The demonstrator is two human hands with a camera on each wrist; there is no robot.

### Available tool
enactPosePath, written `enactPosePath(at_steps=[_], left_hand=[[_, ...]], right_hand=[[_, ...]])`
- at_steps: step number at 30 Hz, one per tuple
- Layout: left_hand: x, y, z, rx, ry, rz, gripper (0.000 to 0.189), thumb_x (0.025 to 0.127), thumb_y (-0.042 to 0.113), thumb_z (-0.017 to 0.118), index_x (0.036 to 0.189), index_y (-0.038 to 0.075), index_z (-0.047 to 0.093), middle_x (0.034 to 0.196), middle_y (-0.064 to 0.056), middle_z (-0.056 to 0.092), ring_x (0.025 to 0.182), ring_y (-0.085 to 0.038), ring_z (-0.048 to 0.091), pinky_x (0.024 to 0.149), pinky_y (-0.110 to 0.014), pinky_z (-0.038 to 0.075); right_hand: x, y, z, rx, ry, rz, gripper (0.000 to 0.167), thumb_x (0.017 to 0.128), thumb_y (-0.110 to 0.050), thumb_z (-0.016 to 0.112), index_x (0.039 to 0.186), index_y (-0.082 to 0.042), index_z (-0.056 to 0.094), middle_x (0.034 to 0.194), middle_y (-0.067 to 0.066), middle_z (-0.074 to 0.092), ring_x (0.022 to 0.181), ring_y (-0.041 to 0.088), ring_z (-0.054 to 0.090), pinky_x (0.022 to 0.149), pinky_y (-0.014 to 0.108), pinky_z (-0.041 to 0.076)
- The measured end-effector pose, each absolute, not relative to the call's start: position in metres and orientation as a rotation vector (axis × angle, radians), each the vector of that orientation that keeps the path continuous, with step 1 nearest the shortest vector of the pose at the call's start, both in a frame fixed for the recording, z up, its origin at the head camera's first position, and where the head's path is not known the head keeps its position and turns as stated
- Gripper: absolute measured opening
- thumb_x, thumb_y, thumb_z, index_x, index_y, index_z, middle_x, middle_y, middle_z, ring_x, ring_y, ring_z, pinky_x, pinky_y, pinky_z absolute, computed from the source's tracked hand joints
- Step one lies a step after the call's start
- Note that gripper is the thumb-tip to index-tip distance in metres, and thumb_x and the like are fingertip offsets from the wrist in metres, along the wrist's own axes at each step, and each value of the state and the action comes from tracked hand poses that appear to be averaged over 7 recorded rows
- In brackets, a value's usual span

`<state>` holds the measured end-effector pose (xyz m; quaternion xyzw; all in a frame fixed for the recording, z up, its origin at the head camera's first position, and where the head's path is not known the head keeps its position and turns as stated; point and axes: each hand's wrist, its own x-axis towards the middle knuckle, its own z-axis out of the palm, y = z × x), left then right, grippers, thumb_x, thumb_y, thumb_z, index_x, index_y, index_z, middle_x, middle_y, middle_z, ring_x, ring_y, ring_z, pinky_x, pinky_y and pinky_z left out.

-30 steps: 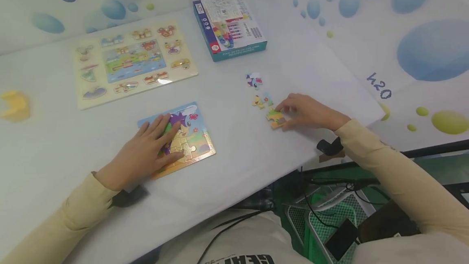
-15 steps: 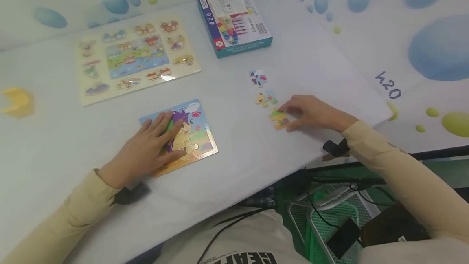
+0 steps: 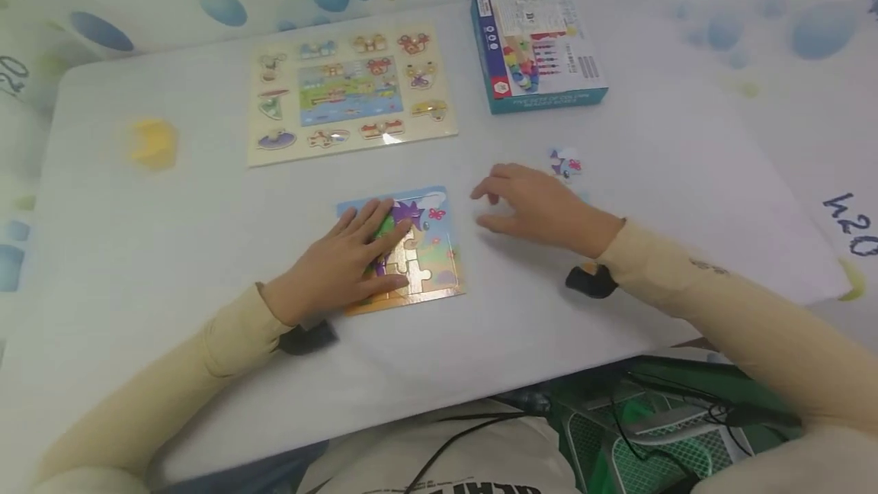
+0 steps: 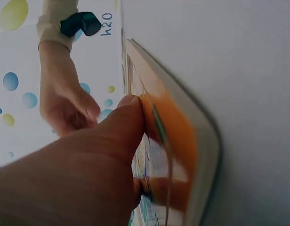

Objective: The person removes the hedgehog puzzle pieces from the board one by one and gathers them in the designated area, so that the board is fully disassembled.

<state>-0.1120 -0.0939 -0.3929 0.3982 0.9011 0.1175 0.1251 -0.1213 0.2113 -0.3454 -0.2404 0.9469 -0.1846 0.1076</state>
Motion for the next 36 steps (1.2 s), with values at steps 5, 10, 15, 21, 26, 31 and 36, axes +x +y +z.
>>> enactPosePath(at_steps=[5,10,15,21,26,31,36], left_hand=[[-0.107,-0.092,-0.388,1.031,2.659,0.269,0.088,0.093,0.063,0.049,0.157,0.011,0.017,0.161,-0.026,0.001,0.150,-0.037,0.003,0.120,-0.050,0.012],[-0.103,-0.086,-0.385,0.906,2.716,0.122,0.111,0.088,0.074,0.045,0.152,-0.008,0.009,0.159,-0.028,0.003,0.149,-0.039,0.003,0.120,-0.050,0.013],[-0.102,-0.086,-0.385,0.834,2.739,0.074,0.117,0.084,0.080,0.043,0.150,-0.011,0.013,0.159,-0.029,0.004,0.149,-0.039,0.005,0.120,-0.049,0.014],[-0.103,-0.090,-0.385,0.795,2.767,0.077,0.121,0.081,0.083,0.044,0.150,-0.012,0.015,0.159,-0.029,0.006,0.149,-0.038,0.006,0.120,-0.048,0.016],[-0.103,-0.090,-0.386,0.847,2.794,0.080,0.120,0.080,0.083,0.045,0.148,-0.013,0.020,0.157,-0.030,0.012,0.149,-0.039,0.012,0.119,-0.049,0.020],[-0.103,-0.091,-0.387,0.865,2.824,0.065,0.120,0.080,0.083,0.045,0.148,-0.012,0.023,0.157,-0.030,0.016,0.148,-0.039,0.016,0.118,-0.049,0.023],[-0.103,-0.091,-0.388,0.848,2.837,0.074,0.121,0.079,0.084,0.046,0.149,-0.011,0.022,0.157,-0.029,0.016,0.148,-0.038,0.017,0.118,-0.049,0.023]], right_hand=[[-0.139,0.161,-0.364,-0.888,2.739,-0.500,0.038,0.086,-0.026,0.076,0.117,-0.005,0.069,0.100,0.007,0.062,0.087,0.019,0.056,0.079,0.034,0.052],[-0.142,0.147,-0.374,-0.884,2.744,-0.503,0.038,0.087,-0.028,0.075,0.116,-0.002,0.071,0.098,0.010,0.062,0.083,0.021,0.054,0.076,0.034,0.051],[-0.144,0.144,-0.377,-0.881,2.712,-0.588,0.036,0.087,-0.025,0.075,0.115,-0.003,0.072,0.093,0.008,0.064,0.080,0.019,0.052,0.072,0.031,0.047],[-0.151,0.137,-0.377,-0.917,2.678,-0.671,0.030,0.085,-0.019,0.077,0.110,-0.003,0.074,0.089,0.006,0.067,0.077,0.016,0.056,0.069,0.029,0.046],[-0.153,0.137,-0.378,-0.961,2.692,-0.699,0.022,0.085,-0.015,0.077,0.103,-0.002,0.076,0.085,0.006,0.068,0.076,0.017,0.059,0.069,0.031,0.047],[-0.157,0.136,-0.375,-1.025,2.684,-0.630,0.021,0.087,-0.017,0.074,0.102,-0.001,0.076,0.086,0.006,0.068,0.079,0.018,0.059,0.073,0.034,0.048],[-0.160,0.137,-0.368,-1.063,2.687,-0.614,0.019,0.087,-0.017,0.075,0.099,-0.002,0.076,0.088,0.006,0.070,0.084,0.020,0.061,0.079,0.038,0.051]])
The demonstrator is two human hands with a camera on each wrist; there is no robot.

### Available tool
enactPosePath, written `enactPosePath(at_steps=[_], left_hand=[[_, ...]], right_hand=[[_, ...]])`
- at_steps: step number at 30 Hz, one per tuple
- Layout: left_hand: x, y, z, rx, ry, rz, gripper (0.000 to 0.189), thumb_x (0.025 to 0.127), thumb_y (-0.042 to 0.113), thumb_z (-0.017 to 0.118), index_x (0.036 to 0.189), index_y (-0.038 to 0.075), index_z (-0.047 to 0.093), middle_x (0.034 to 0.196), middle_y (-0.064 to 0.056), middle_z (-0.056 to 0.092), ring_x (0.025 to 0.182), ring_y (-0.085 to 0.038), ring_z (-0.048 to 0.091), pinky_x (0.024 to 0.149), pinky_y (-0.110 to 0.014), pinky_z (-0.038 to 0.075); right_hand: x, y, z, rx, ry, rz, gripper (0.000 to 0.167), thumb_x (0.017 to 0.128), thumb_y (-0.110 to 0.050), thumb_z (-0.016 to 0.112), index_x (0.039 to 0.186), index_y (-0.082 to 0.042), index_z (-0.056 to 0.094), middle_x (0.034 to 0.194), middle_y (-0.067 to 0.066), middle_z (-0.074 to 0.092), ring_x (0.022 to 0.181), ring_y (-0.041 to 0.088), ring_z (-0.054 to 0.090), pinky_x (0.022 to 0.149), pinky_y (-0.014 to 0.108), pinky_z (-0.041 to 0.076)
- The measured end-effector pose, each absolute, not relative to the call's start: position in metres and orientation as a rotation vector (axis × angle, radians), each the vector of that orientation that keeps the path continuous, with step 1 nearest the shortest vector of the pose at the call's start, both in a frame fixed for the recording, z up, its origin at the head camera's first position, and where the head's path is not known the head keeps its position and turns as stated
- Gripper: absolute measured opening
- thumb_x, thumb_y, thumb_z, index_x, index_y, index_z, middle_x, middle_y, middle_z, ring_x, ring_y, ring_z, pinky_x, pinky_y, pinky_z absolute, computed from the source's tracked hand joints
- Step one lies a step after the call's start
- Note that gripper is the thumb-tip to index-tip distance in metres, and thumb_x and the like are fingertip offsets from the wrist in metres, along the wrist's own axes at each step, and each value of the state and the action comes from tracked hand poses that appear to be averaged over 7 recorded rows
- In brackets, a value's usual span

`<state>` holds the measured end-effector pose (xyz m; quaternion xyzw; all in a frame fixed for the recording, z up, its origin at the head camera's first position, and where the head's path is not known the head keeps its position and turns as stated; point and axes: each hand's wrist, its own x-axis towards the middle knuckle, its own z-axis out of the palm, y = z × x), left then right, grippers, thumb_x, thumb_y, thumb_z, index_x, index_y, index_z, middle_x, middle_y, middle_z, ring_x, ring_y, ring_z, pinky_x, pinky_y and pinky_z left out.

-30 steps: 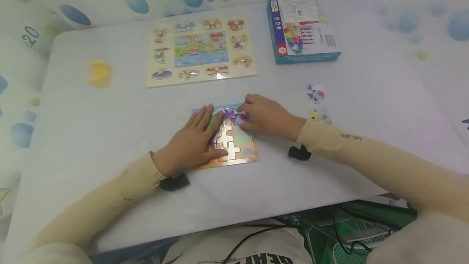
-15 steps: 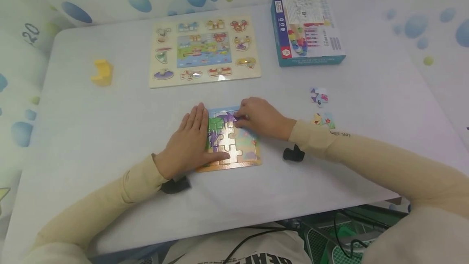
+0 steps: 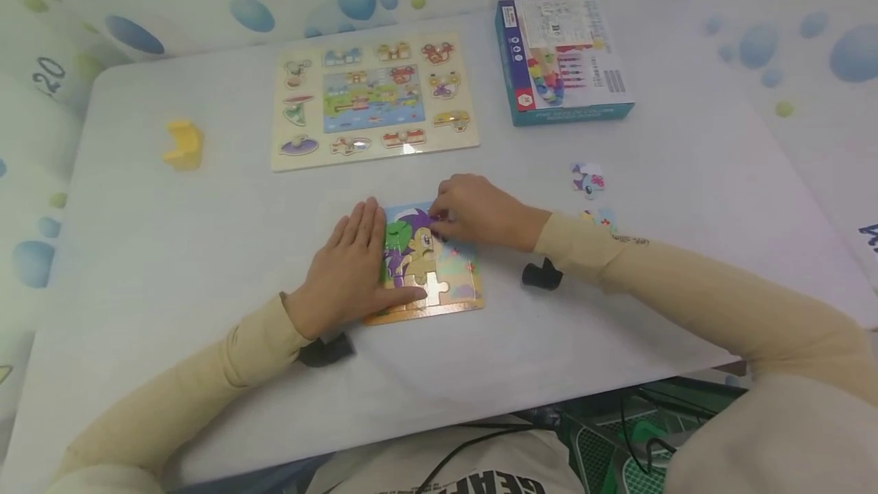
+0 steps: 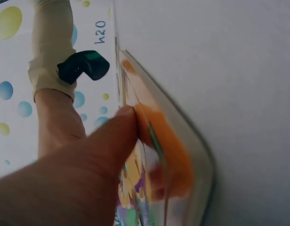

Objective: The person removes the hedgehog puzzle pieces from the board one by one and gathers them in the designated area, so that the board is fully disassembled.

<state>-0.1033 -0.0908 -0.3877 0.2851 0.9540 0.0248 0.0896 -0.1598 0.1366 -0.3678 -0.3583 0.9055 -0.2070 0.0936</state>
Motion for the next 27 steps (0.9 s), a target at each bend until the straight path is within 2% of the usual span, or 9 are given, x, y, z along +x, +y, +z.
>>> enactPosePath(at_steps=[5,8,13,20,24,27], left_hand=[[-0.105,-0.087,-0.390,0.764,2.847,0.200,0.108,0.088,0.076,0.042,0.148,-0.012,0.025,0.157,-0.029,0.020,0.147,-0.039,0.019,0.119,-0.049,0.022],[-0.106,-0.085,-0.391,0.755,2.901,0.238,0.098,0.092,0.069,0.044,0.146,-0.013,0.031,0.153,-0.030,0.028,0.145,-0.039,0.026,0.117,-0.049,0.026],[-0.105,-0.087,-0.393,0.786,2.998,0.187,0.098,0.088,0.070,0.051,0.142,-0.011,0.039,0.149,-0.029,0.038,0.140,-0.038,0.037,0.114,-0.050,0.033],[-0.105,-0.087,-0.395,0.802,3.045,0.195,0.099,0.086,0.071,0.053,0.140,-0.012,0.044,0.145,-0.029,0.043,0.137,-0.039,0.042,0.112,-0.050,0.035],[-0.106,-0.086,-0.396,0.809,3.044,0.217,0.099,0.085,0.071,0.055,0.140,-0.012,0.044,0.145,-0.029,0.043,0.137,-0.039,0.042,0.112,-0.050,0.035],[-0.106,-0.086,-0.396,0.794,3.021,0.235,0.099,0.086,0.070,0.054,0.141,-0.011,0.042,0.147,-0.028,0.041,0.139,-0.039,0.039,0.113,-0.050,0.034]], right_hand=[[-0.158,0.136,-0.370,-1.098,2.698,-0.606,0.020,0.086,-0.016,0.075,0.098,0.000,0.076,0.088,0.008,0.068,0.083,0.020,0.060,0.076,0.036,0.052],[-0.156,0.135,-0.374,-1.125,2.718,-0.599,0.020,0.086,-0.016,0.075,0.098,0.001,0.075,0.087,0.008,0.067,0.082,0.020,0.060,0.074,0.034,0.052],[-0.157,0.134,-0.374,-1.141,2.729,-0.633,0.019,0.086,-0.015,0.076,0.097,0.000,0.076,0.087,0.008,0.068,0.083,0.020,0.060,0.075,0.034,0.052],[-0.162,0.141,-0.367,-1.203,2.782,-0.611,0.020,0.085,-0.013,0.076,0.098,0.001,0.075,0.091,0.010,0.069,0.087,0.022,0.061,0.079,0.034,0.054],[-0.171,0.163,-0.360,-1.223,2.851,-0.655,0.018,0.083,-0.010,0.078,0.096,0.001,0.075,0.089,0.010,0.069,0.084,0.023,0.060,0.076,0.035,0.054],[-0.181,0.191,-0.355,-1.139,2.879,-0.671,0.016,0.082,-0.007,0.078,0.096,0.000,0.076,0.089,0.009,0.069,0.083,0.021,0.060,0.073,0.035,0.052]])
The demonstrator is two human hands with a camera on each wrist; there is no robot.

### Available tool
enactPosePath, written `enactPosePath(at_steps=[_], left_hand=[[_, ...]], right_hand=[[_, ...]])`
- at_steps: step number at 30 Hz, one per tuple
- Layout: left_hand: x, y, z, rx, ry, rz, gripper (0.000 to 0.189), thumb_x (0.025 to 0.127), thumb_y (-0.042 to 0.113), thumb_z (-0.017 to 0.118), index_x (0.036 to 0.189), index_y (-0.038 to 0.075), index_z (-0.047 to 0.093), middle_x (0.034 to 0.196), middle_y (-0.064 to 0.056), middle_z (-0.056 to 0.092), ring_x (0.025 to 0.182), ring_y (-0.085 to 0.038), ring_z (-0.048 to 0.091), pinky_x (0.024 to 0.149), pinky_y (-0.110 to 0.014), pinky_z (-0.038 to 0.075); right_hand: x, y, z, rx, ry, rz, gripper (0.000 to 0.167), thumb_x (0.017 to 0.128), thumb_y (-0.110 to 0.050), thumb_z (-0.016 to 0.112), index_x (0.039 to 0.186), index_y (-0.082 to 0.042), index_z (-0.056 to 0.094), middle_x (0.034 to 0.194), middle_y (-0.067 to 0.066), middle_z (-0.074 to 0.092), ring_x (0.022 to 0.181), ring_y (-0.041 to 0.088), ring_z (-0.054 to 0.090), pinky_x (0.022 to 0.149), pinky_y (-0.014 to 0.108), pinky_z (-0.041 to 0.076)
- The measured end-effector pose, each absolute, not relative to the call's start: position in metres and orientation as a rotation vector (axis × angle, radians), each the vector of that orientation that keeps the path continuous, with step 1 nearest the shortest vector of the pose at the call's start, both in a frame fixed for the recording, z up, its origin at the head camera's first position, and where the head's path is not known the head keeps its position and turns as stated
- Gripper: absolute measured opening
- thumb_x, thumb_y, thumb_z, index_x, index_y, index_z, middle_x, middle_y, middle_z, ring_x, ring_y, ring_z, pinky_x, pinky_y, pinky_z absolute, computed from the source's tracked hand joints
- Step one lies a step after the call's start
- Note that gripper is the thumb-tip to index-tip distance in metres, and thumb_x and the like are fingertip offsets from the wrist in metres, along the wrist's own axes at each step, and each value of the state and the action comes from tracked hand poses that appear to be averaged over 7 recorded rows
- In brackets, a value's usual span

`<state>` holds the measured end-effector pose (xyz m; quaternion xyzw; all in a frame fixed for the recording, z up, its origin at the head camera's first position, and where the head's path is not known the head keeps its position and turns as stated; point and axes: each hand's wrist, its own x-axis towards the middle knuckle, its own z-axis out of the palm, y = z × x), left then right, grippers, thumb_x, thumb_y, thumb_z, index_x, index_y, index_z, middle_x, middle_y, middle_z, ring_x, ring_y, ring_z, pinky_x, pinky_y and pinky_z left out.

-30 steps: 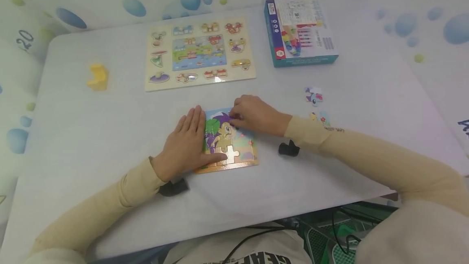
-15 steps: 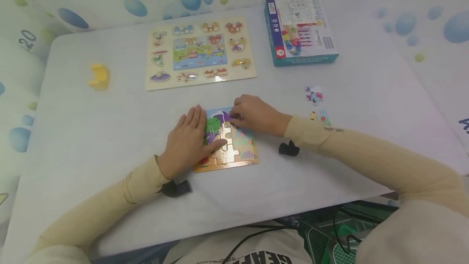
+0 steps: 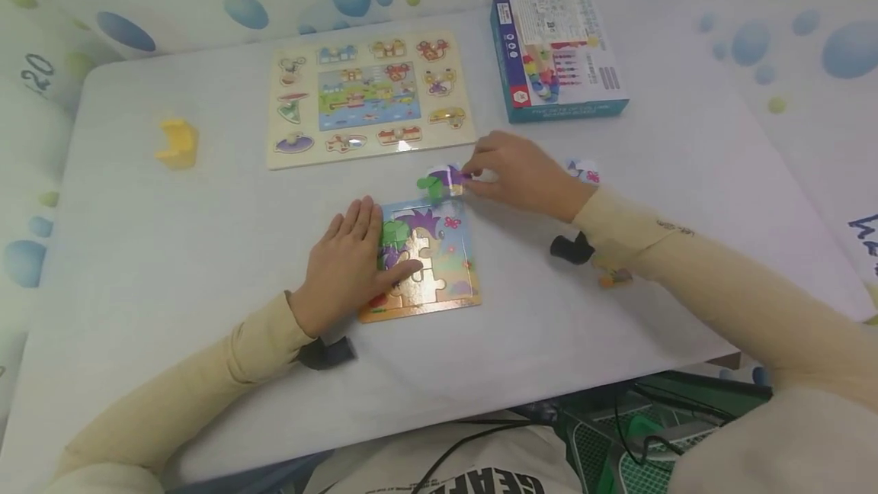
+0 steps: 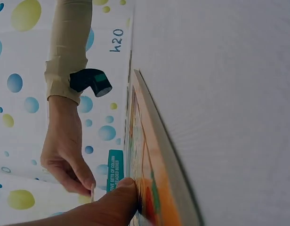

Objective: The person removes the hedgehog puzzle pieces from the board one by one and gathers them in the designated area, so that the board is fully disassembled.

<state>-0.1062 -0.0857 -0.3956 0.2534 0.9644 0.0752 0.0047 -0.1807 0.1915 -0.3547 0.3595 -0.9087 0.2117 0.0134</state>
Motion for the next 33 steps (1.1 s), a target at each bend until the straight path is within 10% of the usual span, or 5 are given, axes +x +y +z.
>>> enactPosePath(at_steps=[11,33], left_hand=[[-0.106,-0.090,-0.395,0.752,2.970,0.215,0.100,0.087,0.070,0.052,0.143,-0.012,0.038,0.149,-0.029,0.037,0.141,-0.040,0.034,0.114,-0.048,0.033],[-0.107,-0.086,-0.402,0.852,3.064,0.257,0.098,0.086,0.068,0.057,0.139,-0.013,0.044,0.145,-0.030,0.042,0.137,-0.040,0.041,0.109,-0.047,0.040]], right_hand=[[-0.190,0.296,-0.363,0.786,-3.147,0.633,0.018,0.081,-0.009,0.079,0.099,-0.006,0.078,0.092,0.005,0.065,0.085,0.017,0.051,0.071,0.026,0.045],[-0.189,0.297,-0.370,0.861,-3.092,0.602,0.022,0.077,-0.009,0.083,0.098,-0.006,0.078,0.087,0.003,0.066,0.082,0.015,0.052,0.066,0.020,0.042]])
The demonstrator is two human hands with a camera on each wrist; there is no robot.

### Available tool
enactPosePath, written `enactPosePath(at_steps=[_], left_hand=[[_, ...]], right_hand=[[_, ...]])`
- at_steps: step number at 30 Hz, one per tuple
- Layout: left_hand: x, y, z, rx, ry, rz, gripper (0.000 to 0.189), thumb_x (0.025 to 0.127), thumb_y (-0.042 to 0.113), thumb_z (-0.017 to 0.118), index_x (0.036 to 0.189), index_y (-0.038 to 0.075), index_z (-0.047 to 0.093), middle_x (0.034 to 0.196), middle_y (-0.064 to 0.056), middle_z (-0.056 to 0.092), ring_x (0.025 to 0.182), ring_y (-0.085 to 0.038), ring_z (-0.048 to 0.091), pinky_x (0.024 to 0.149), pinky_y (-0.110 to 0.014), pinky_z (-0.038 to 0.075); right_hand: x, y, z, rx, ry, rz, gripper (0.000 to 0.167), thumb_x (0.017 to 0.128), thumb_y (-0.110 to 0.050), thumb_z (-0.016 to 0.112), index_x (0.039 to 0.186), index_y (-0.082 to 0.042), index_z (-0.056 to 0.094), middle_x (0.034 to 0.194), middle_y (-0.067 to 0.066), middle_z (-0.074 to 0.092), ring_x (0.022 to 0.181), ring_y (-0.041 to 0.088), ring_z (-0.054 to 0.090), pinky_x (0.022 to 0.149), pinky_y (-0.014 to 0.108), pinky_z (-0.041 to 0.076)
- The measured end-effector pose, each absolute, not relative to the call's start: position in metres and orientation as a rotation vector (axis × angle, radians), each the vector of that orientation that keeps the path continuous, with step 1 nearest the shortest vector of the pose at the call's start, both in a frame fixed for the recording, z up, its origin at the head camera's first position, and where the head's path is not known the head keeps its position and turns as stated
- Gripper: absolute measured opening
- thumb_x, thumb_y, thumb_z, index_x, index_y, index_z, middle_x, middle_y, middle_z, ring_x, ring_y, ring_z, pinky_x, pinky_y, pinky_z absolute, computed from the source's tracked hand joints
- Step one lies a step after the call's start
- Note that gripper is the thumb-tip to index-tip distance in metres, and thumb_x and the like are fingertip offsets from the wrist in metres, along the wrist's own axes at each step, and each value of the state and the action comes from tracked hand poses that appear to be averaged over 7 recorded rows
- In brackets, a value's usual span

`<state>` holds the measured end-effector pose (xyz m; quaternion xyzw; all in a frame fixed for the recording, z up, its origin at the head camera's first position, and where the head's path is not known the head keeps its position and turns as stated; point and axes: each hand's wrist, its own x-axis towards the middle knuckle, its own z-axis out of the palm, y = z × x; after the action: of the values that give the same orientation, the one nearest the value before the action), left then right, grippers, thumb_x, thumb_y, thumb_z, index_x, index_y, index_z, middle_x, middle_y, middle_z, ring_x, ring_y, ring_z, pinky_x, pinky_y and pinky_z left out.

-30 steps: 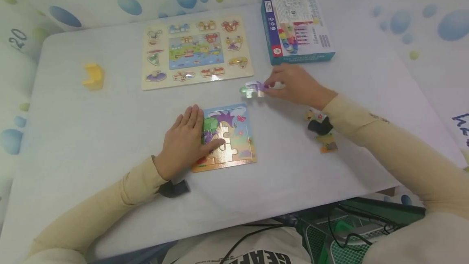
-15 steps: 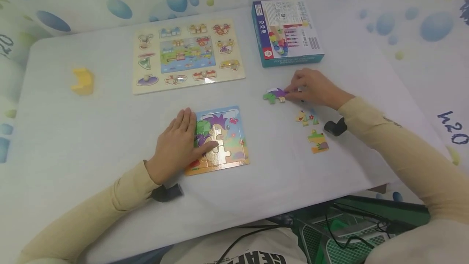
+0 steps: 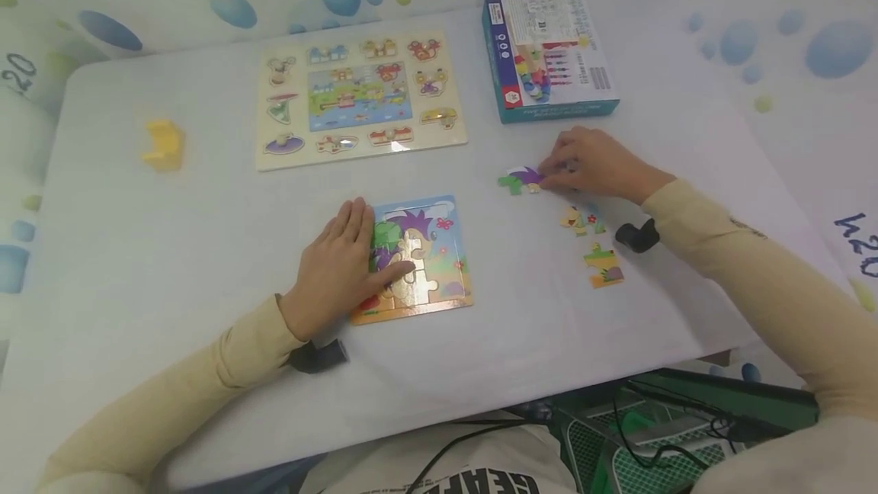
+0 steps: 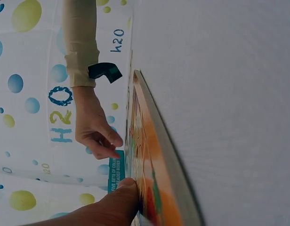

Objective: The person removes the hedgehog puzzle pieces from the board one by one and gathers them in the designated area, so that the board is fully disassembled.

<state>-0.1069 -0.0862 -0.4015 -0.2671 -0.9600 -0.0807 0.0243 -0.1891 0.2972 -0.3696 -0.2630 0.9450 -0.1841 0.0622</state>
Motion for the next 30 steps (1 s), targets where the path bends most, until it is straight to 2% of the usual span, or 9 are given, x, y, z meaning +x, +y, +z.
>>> enactPosePath(at_steps=[3,7,14,20,25,30], left_hand=[[-0.107,-0.087,-0.400,-0.838,-2.967,-0.255,0.098,0.086,0.068,0.057,0.139,-0.014,0.043,0.145,-0.031,0.042,0.137,-0.041,0.041,0.108,-0.048,0.040],[-0.107,-0.089,-0.398,-0.850,-3.010,-0.250,0.103,0.086,0.071,0.054,0.141,-0.014,0.038,0.148,-0.031,0.037,0.140,-0.041,0.036,0.111,-0.048,0.037],[-0.106,-0.091,-0.393,-0.879,-3.134,-0.152,0.125,0.074,0.086,0.049,0.146,-0.014,0.027,0.153,-0.031,0.026,0.145,-0.042,0.025,0.114,-0.048,0.032],[-0.105,-0.086,-0.392,-0.915,-3.121,-0.139,0.125,0.075,0.086,0.048,0.147,-0.014,0.027,0.153,-0.031,0.026,0.145,-0.041,0.025,0.114,-0.047,0.032],[-0.104,-0.086,-0.392,-0.916,-3.098,-0.103,0.125,0.074,0.086,0.048,0.146,-0.013,0.028,0.153,-0.030,0.028,0.144,-0.041,0.027,0.114,-0.047,0.033],[-0.102,-0.087,-0.393,-0.917,-3.077,-0.087,0.125,0.074,0.087,0.049,0.145,-0.015,0.029,0.151,-0.031,0.030,0.143,-0.042,0.029,0.112,-0.047,0.035]], right_hand=[[-0.181,0.276,-0.358,-0.836,2.884,-0.534,0.021,0.079,-0.008,0.081,0.099,-0.005,0.077,0.085,0.002,0.066,0.079,0.015,0.053,0.065,0.023,0.045],[-0.163,0.223,-0.347,-0.934,2.826,-0.496,0.020,0.083,-0.011,0.078,0.102,-0.006,0.076,0.083,0.002,0.065,0.078,0.017,0.056,0.069,0.030,0.050],[-0.145,0.154,-0.363,-1.101,2.676,-0.475,0.030,0.086,-0.028,0.075,0.108,-0.007,0.074,0.092,0.003,0.065,0.085,0.017,0.055,0.076,0.031,0.052],[-0.139,0.138,-0.375,-1.053,2.662,-0.524,0.033,0.087,-0.030,0.074,0.111,-0.007,0.075,0.094,0.004,0.066,0.083,0.016,0.054,0.071,0.029,0.049],[-0.137,0.133,-0.379,-1.068,2.658,-0.568,0.028,0.086,-0.026,0.075,0.106,-0.006,0.077,0.088,0.004,0.069,0.077,0.015,0.054,0.067,0.027,0.047],[-0.138,0.130,-0.379,-1.094,2.653,-0.591,0.025,0.086,-0.025,0.076,0.100,-0.005,0.078,0.086,0.004,0.072,0.077,0.017,0.059,0.069,0.030,0.049]])
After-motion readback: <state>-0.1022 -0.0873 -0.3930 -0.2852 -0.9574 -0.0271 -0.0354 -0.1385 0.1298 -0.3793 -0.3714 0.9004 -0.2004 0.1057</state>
